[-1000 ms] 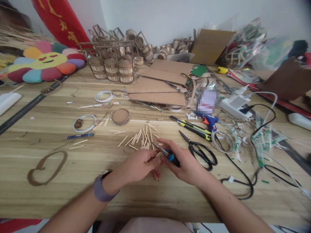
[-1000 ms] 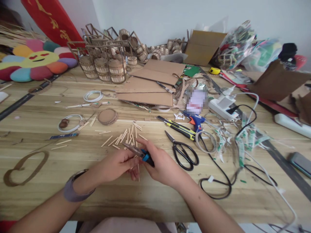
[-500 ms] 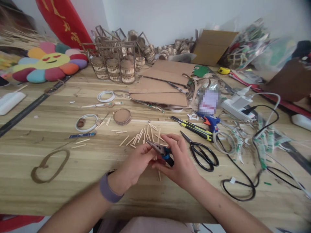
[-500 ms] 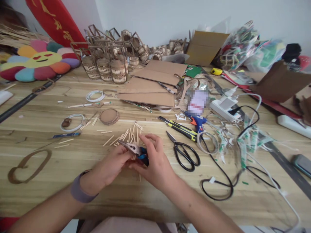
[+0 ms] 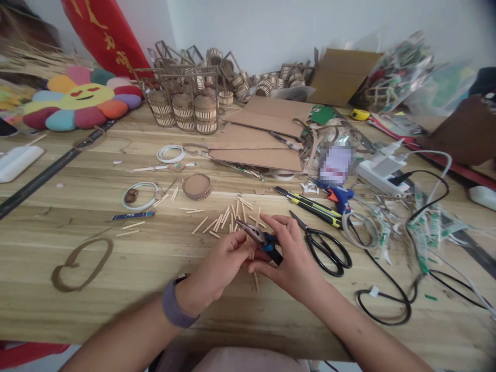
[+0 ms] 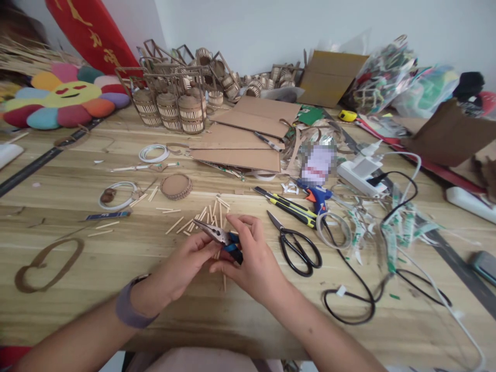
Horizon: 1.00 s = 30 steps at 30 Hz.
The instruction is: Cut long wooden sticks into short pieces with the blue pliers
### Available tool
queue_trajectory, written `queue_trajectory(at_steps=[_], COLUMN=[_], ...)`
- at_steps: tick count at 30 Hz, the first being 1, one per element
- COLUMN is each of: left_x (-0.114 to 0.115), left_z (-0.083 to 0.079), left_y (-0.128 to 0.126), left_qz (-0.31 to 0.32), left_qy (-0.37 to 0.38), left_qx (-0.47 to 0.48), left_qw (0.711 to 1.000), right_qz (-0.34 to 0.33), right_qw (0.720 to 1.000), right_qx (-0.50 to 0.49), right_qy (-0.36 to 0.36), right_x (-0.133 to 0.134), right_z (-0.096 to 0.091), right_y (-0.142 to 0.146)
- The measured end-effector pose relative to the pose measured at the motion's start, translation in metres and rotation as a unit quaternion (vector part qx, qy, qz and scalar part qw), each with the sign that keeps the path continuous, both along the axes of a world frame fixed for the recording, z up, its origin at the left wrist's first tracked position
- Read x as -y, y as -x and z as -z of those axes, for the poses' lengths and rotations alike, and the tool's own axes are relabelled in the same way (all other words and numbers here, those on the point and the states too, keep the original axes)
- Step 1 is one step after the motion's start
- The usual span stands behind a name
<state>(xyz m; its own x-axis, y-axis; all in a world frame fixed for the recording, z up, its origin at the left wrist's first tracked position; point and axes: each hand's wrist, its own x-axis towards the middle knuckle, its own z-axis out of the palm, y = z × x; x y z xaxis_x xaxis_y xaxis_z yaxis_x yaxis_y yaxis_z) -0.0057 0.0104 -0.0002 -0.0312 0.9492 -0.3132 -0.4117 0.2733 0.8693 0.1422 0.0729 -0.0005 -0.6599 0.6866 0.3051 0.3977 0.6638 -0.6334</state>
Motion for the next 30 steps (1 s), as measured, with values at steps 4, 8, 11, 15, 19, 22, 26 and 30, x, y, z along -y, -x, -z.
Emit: queue_trajectory(at_steps=[4, 8, 11, 15, 19, 22, 26, 30], left_x=[0.000, 0.000, 0.001, 0.002, 0.003, 0.004, 0.004, 0.004], left_z=[-0.005, -0.008, -0.008, -0.008, -0.009, -0.010, -0.010, -0.009], left_y=[0.007, 0.011, 0.011, 0.010, 0.008, 0.007, 0.005, 0.006], left_qz=[0.032, 0.035, 0.041, 0.069, 0.106, 0.128, 0.135, 0.137], left_qy=[0.005, 0.022, 0.023, 0.022, 0.024, 0.024, 0.025, 0.029], left_qx=[-0.032, -0.061, -0.077, -0.086, -0.088, -0.081, -0.064, -0.039], left_qw=[0.999, 0.997, 0.996, 0.994, 0.990, 0.988, 0.988, 0.989], right_qz=[-0.026, -0.023, -0.035, -0.054, -0.063, -0.073, -0.111, -0.145], right_qw=[0.973, 0.913, 0.882, 0.836, 0.817, 0.813, 0.807, 0.805], right_qx=[0.038, 0.094, 0.133, 0.142, 0.127, 0.124, 0.108, 0.094], right_qy=[0.224, 0.396, 0.451, 0.527, 0.559, 0.564, 0.570, 0.567], right_x=[-0.006, -0.015, -0.019, -0.020, -0.019, -0.019, -0.020, -0.021], right_z=[-0.027, -0.048, -0.051, -0.049, -0.051, -0.052, -0.052, -0.052], right_y=[-0.013, -0.037, -0.052, -0.055, -0.044, -0.035, -0.026, -0.023])
